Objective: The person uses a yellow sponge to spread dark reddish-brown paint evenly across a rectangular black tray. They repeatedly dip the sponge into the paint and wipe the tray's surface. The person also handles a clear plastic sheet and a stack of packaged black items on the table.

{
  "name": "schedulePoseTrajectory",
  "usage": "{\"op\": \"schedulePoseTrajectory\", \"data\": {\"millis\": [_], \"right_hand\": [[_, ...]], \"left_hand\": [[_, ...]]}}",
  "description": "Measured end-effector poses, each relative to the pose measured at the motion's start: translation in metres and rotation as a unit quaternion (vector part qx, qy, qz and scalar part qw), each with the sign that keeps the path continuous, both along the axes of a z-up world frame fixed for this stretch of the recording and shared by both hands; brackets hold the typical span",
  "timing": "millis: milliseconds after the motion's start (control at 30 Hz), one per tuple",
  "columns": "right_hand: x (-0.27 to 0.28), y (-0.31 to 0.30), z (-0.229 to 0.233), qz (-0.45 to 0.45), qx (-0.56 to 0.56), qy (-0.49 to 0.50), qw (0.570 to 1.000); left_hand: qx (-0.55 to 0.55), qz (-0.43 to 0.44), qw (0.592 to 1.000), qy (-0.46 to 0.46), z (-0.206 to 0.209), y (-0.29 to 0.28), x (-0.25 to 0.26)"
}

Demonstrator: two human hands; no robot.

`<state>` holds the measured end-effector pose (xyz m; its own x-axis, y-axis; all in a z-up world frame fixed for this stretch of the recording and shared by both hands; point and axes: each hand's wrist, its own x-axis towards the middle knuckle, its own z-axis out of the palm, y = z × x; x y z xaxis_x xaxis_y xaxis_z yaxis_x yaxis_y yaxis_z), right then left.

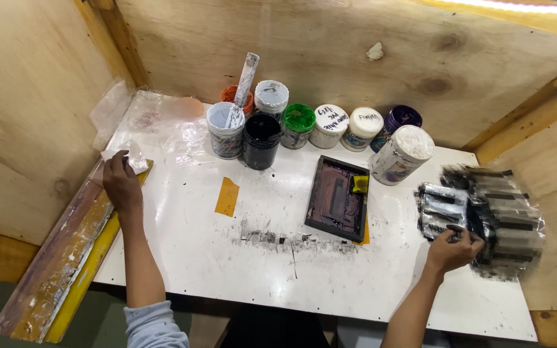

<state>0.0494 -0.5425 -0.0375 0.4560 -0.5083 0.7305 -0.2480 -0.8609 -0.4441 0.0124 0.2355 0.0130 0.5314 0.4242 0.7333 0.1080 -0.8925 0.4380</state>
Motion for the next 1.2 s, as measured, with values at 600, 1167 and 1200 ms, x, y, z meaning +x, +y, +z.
{"op": "schedulePoseTrajectory", "data": {"millis": [600,1167,1200], "right_hand": [[0.0,-0.002,-0.003,0.009,-0.002,0.006,1.0],[0.001,0.007,0.006,0.027,-0.014,-0.016,0.999],[0.001,0.008,0.006,0.022,0.009,-0.005,1.0]], "left_hand": [[-0.09,-0.071,0.974,-0.195,0.008,-0.001,0.01],[-0.073,-0.057,0.981,-0.169,0.014,-0.015,0.006],[-0.038,-0.057,0.976,-0.205,0.034,-0.025,0.003]]}}
